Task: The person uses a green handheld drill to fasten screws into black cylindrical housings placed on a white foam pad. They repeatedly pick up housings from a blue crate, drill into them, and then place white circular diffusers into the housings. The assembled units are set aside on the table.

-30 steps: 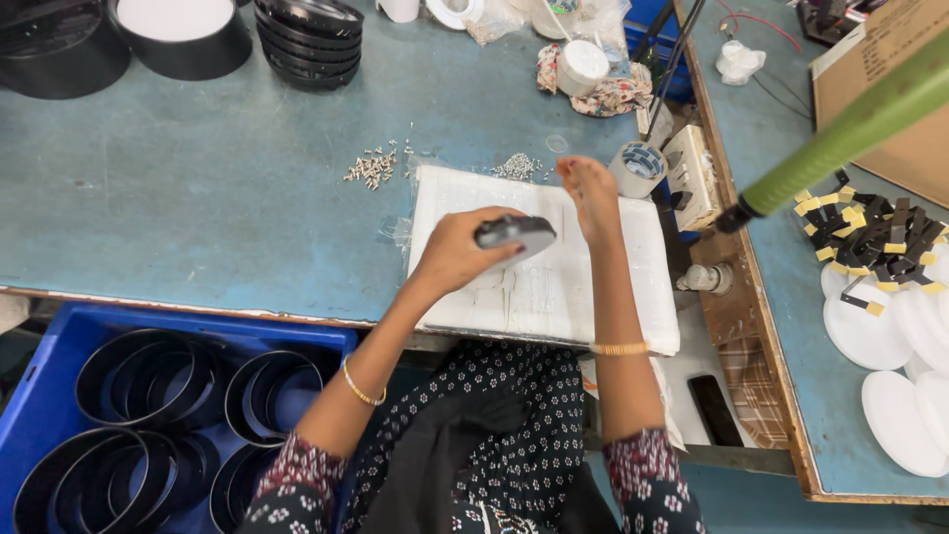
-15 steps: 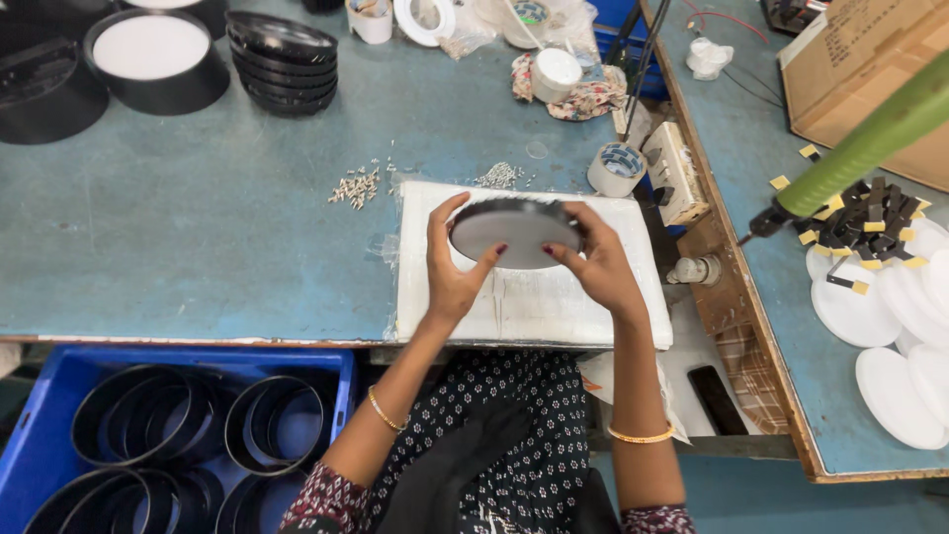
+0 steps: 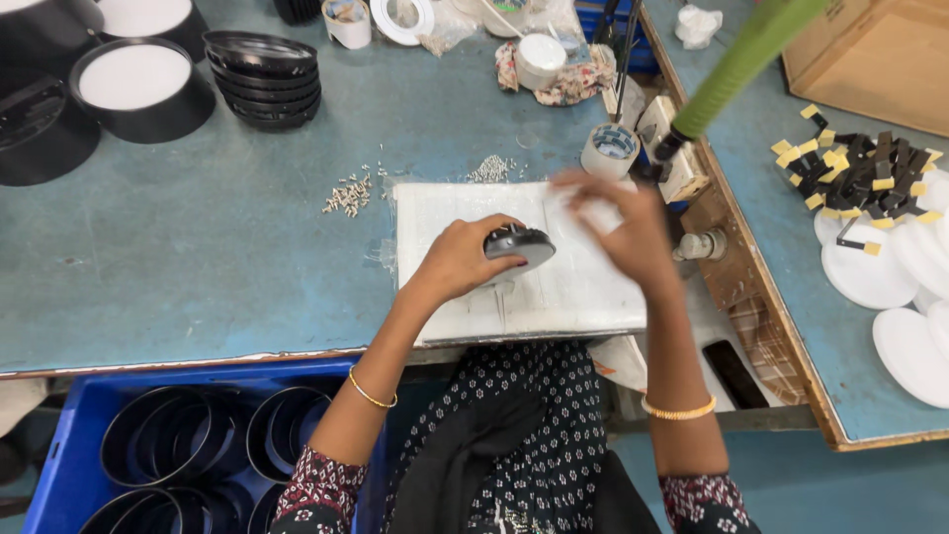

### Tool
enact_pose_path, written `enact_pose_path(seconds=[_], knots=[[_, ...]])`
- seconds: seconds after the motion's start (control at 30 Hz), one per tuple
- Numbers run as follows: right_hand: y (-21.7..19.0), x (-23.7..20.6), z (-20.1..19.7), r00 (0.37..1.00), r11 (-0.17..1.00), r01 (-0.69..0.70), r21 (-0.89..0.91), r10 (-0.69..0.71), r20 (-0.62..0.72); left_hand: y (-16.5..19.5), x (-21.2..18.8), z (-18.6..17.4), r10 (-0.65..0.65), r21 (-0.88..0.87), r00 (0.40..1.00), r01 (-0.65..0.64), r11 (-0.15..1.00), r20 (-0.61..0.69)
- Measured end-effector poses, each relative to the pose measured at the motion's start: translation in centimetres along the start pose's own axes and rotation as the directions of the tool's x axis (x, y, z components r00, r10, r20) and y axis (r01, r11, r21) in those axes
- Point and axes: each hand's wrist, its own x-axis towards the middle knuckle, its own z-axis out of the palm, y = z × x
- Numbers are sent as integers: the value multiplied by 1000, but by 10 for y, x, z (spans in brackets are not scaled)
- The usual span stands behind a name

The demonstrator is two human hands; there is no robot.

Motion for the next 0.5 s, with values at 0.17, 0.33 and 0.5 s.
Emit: enact_pose_path(seconds=[0.17,0.33,0.5], knots=[[20,44,-32,682,982,176,-65,-169,-712,3,-2,7,-37,26,999,37,999,-18],[47,94,-44,807,886,324,333,-76,-585,11,-3,8,-95,67,995,96,993,-12],[75,108,-59,886,672,256,695,126,-447,10,-2,6,-92,52,995,94,994,-41]])
